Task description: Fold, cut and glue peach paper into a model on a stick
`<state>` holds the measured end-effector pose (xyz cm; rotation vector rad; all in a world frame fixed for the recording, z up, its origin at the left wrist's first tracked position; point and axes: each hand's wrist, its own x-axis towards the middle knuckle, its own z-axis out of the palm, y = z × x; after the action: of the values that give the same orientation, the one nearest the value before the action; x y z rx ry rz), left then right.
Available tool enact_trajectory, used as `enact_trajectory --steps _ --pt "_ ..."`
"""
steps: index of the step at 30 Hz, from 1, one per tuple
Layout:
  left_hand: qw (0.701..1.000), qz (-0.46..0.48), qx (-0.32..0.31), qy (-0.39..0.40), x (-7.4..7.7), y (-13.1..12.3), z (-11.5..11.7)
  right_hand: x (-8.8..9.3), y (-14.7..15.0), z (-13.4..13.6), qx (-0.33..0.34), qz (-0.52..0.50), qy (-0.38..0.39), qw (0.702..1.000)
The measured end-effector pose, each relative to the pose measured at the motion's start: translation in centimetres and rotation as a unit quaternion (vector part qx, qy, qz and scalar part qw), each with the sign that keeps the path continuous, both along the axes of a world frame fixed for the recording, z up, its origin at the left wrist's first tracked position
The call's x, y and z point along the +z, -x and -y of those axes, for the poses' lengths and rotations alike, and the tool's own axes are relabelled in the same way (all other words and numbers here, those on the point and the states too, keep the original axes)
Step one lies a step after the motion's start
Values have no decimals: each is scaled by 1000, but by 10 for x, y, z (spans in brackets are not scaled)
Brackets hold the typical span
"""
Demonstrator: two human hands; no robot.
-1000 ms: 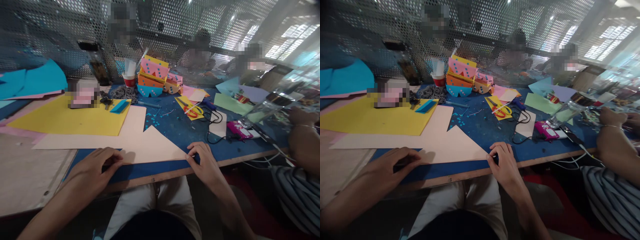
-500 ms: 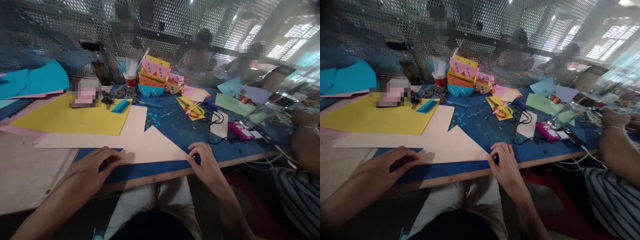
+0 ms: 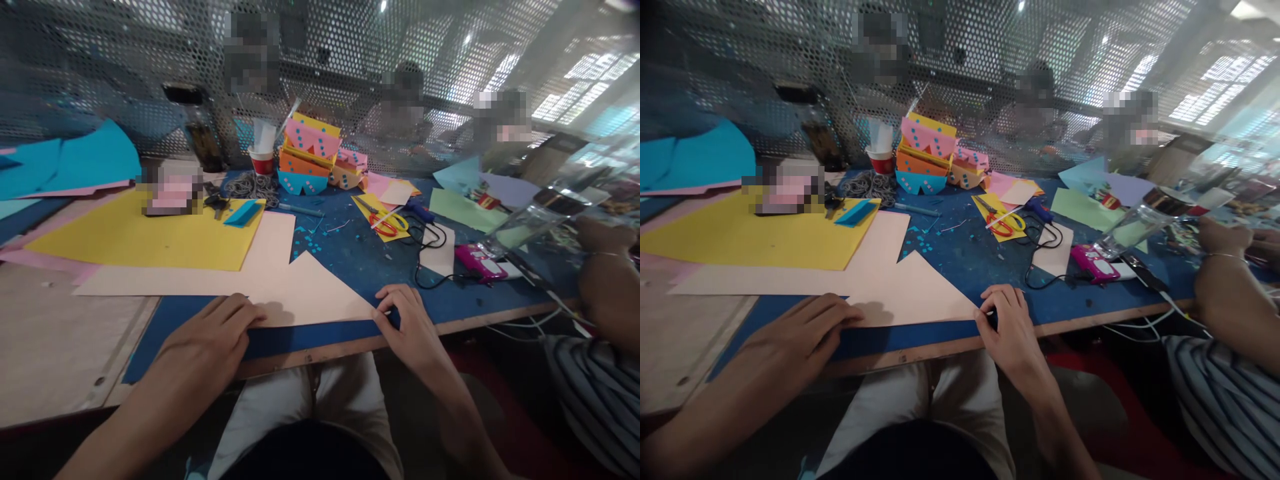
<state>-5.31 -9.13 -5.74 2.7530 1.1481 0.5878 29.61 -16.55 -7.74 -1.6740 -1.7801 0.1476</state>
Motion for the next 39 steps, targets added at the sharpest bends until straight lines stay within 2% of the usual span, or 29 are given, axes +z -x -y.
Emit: enact_trajectory --steps 3,8,14,22,29,33,36,39 --pt "1000 8 -1 1 -1 -9 3 0 0 0 1 1 4 1000" --pt "996 69 -8 57 -2 -24 5 0 1 -1 3 2 -4 1000" --pt "991 107 32 72 -6 -32 2 -1 0 -1 6 -3 -6 1000" --pt "991 93 63 71 -7 -39 4 1 4 0 -4 7 -12 1000" --pt "992 76 60 81 -4 -40 4 1 3 2 2 14 -7 1000" --pt "993 73 53 77 -2 -40 2 7 7 7 -10 41 7 999" --pt "994 67 47 68 -3 -41 1 15 19 9 -44 88 -26 995" --pt "996 70 39 47 -3 -42 0 25 36 9 -29 116 -55 991"
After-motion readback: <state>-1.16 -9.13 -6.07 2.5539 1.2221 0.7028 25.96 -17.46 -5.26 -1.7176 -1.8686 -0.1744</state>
